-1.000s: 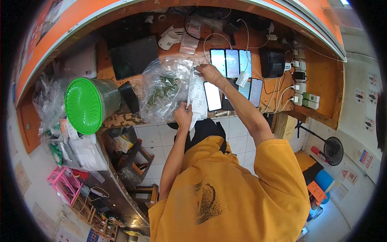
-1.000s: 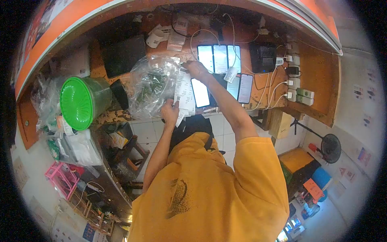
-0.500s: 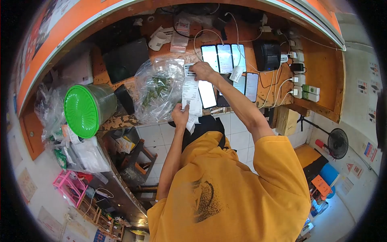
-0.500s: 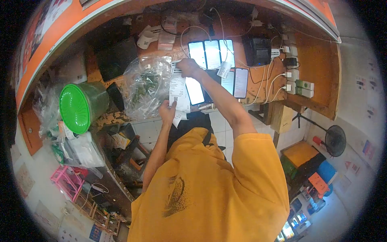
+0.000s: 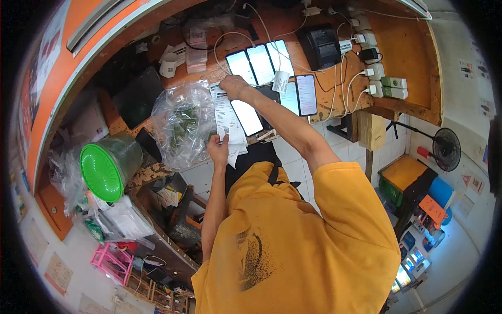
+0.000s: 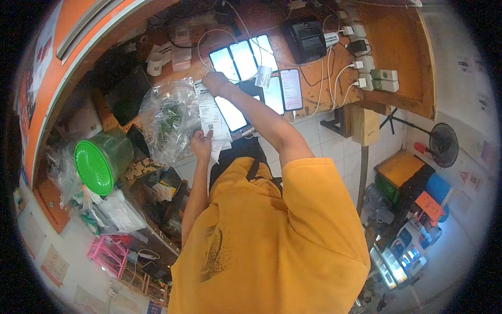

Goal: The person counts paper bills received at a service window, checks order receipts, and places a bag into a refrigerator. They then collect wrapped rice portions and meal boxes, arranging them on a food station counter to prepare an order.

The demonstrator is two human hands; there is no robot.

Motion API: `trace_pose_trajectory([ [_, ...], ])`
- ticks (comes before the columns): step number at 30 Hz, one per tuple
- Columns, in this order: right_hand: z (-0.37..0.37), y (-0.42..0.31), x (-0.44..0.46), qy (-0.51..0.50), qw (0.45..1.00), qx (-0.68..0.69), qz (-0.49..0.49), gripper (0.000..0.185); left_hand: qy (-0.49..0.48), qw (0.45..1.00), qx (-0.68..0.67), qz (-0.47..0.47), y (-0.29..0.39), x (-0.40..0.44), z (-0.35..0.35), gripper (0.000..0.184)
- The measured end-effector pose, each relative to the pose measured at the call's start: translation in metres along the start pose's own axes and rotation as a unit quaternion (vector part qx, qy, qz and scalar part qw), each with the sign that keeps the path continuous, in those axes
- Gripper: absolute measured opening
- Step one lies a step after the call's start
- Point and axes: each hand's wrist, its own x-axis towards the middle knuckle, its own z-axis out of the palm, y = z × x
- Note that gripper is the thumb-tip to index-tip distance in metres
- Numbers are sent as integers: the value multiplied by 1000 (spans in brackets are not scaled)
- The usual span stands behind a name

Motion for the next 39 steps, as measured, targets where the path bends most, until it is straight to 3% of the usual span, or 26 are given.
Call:
trace_pose_trajectory([
  [3, 5, 1, 2, 55, 997, 44, 15, 16, -23, 998, -50, -35, -5, 0, -1, 21],
  [6, 12, 0, -1, 224, 971, 83, 9, 16, -39, 997, -42, -56, 2, -19, -21, 24],
  [8, -6, -5, -17, 163, 983, 65, 49, 15, -65, 994, -40, -74, 6, -45, -60, 28],
  [9, 10, -7, -20, 239, 963, 91, 81, 12, -77, 990, -65, -100, 4, -59, -81, 32],
  [10, -12, -37, -50, 223, 957, 161, 94, 11, -41, 996, -34, -73, -5, -73, -104, 32],
  [11, -52, -74, -75, -2, 989, 120, 85, 22, 15, 993, -92, -70, -2, -87, -125, 34],
  [12, 1, -73, -74, -52, 987, 148, -24, 35, 43, 994, -95, -26, 11, -98, -150, 36],
  [13, 3, -105, -101, -86, 935, 330, -101, 42, 84, 990, -114, -29, 28, -109, -171, 38],
  [14, -18, -148, -121, -243, 882, 401, -56, 39, 110, 983, -149, -3, 37, -118, -191, 37],
  [15, 12, -173, -124, -343, 805, 484, -22, 40, 133, 976, -171, 3, 61, -127, -212, 43],
  [17, 44, -246, -134, -304, 777, 536, -127, 35, 172, 946, -273, 22, 79, -146, -244, 53],
  [20, 46, -359, -133, -319, 761, 531, -192, 24, 321, 906, -262, 81, 58, -174, -280, 61],
  [21, 53, -390, -130, -326, 745, 545, -207, 28, 350, 879, -320, 58, 44, -189, -293, 62],
  [23, 45, -443, -122, -265, 839, 379, -286, 37, 394, 808, -439, 15, 10, -219, -325, 65],
  [25, 59, -491, -107, -264, 848, 216, -405, 45, 411, 780, -470, -44, -48, -255, -347, 64],
  [26, 47, -522, -105, -292, 832, 203, -426, 49, 440, 753, -486, -54, -66, -271, -357, 62],
  [28, 26, -579, -80, -128, 835, 192, -499, 52, 497, 703, -505, -61, -94, -299, -372, 56],
  [30, -14, -634, -44, 85, 844, 265, -458, 55, 546, 653, -520, -61, -113, -328, -382, 53],
  [31, -27, -656, -15, 167, 876, 240, -384, 57, 566, 625, -535, -57, -121, -337, -390, 52],
  [33, -66, -703, 40, 377, 822, 187, -385, 66, 598, 579, -552, -51, -146, -344, -405, 52],
  [35, -76, -739, 105, 404, 831, 147, -354, 79, 622, 542, -562, -57, -174, -345, -409, 52],
  [38, -92, -751, 182, 465, 852, 10, -240, 96, 659, 473, -584, -40, -224, -350, -401, 54],
  [39, -97, -749, 203, 483, 857, 28, -174, 99, 675, 435, -593, -57, -232, -350, -401, 55],
])
